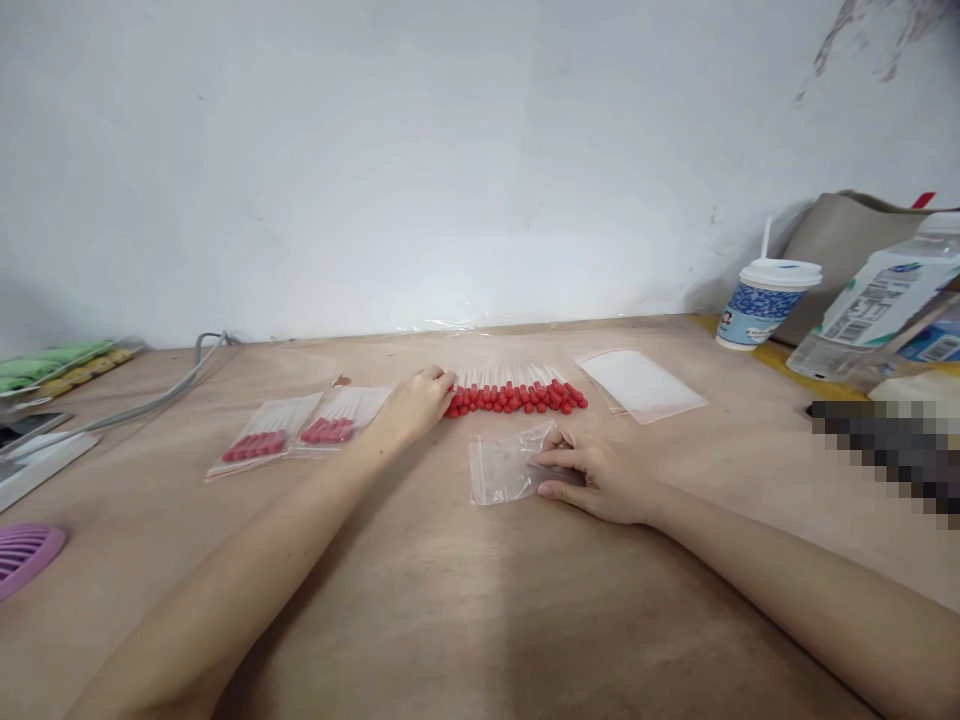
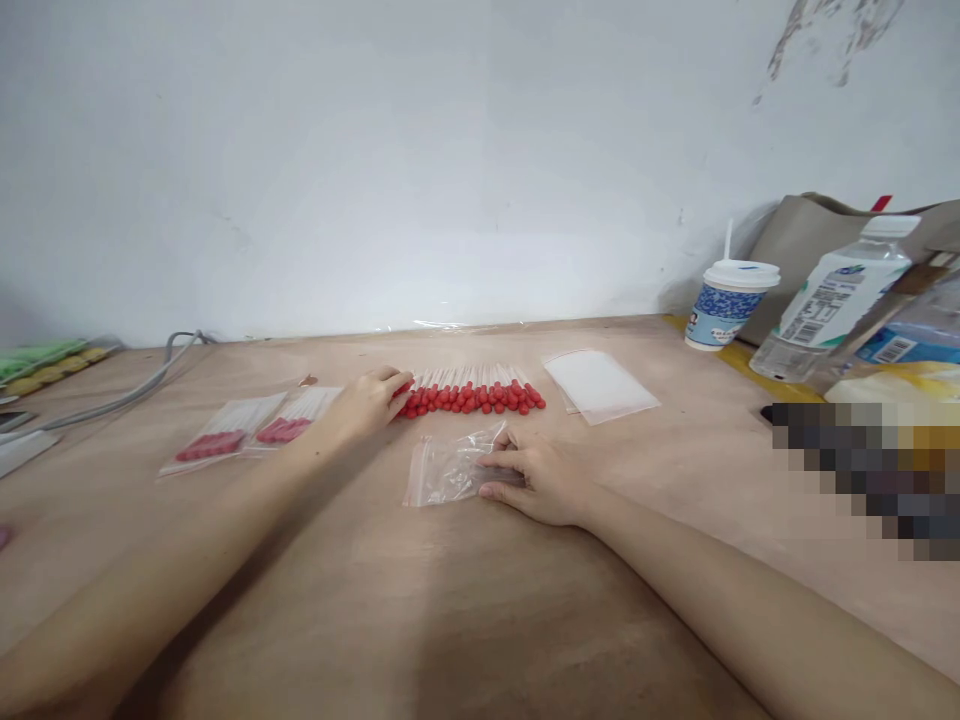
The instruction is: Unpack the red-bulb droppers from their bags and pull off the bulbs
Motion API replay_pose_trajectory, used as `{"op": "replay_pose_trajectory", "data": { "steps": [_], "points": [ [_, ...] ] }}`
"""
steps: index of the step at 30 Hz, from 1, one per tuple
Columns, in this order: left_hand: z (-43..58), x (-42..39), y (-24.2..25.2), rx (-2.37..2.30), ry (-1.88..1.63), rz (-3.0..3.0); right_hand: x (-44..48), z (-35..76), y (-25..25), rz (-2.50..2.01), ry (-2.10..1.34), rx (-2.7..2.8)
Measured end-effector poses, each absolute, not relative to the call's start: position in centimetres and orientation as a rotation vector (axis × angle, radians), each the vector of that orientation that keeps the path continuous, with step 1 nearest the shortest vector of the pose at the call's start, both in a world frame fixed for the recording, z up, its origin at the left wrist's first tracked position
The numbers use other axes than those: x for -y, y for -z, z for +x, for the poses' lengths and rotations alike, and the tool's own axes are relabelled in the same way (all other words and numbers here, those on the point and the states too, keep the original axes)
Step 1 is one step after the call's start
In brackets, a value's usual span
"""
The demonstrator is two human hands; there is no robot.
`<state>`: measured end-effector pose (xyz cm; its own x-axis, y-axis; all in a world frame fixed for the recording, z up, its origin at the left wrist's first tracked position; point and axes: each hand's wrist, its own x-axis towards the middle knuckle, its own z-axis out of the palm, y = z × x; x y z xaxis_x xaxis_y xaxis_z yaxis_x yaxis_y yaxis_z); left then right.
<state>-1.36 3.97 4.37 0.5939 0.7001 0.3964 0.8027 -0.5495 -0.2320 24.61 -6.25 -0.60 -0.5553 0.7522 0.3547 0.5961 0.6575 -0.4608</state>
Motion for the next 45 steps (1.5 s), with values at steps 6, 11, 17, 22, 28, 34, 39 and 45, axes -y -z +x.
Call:
{"op": "replay_pose_trajectory", "data": {
  "steps": [6, 11, 17, 22, 28, 34, 39, 45],
  "points": [
    [-2.8, -2.7, -4.4, 1.269, 0.818, -2.536, 6.4, 24.6, 0.5, -1.043, -0.393, 2.346],
    [-3.4, 1.2, -3.5, 1.226, 0.992, -2.601, 6.4, 24.6, 0.4, -1.058, -0.41, 2.349],
    [-2.3, 3.9, -2.0, 1.265, 1.1, -2.652, 6.5, 24.5, 0.3, -1.068, -0.413, 2.339],
    [-1.1, 1.5, -3.6, 1.379, 0.907, -2.501, 6.5, 24.5, 0.3, -1.09, -0.393, 2.347],
    [0.4, -2.2, -3.8, 1.238, 0.7, -2.485, 6.4, 24.6, 0.4, -1.07, -0.383, 2.346],
    [0.2, -3.4, -3.0, 1.221, 1.024, -2.433, 6.3, 24.6, 0.6, -1.066, -0.382, 2.345],
    [-2.7, -3.6, -2.7, 1.354, 1.428, -2.317, 6.4, 24.6, 0.5, -1.082, -0.412, 2.337],
    [-5.6, -3.6, -1.0, 1.61, 1.447, -2.283, 6.5, 24.5, 0.4, -1.083, -0.393, 2.342]
  ]
}}
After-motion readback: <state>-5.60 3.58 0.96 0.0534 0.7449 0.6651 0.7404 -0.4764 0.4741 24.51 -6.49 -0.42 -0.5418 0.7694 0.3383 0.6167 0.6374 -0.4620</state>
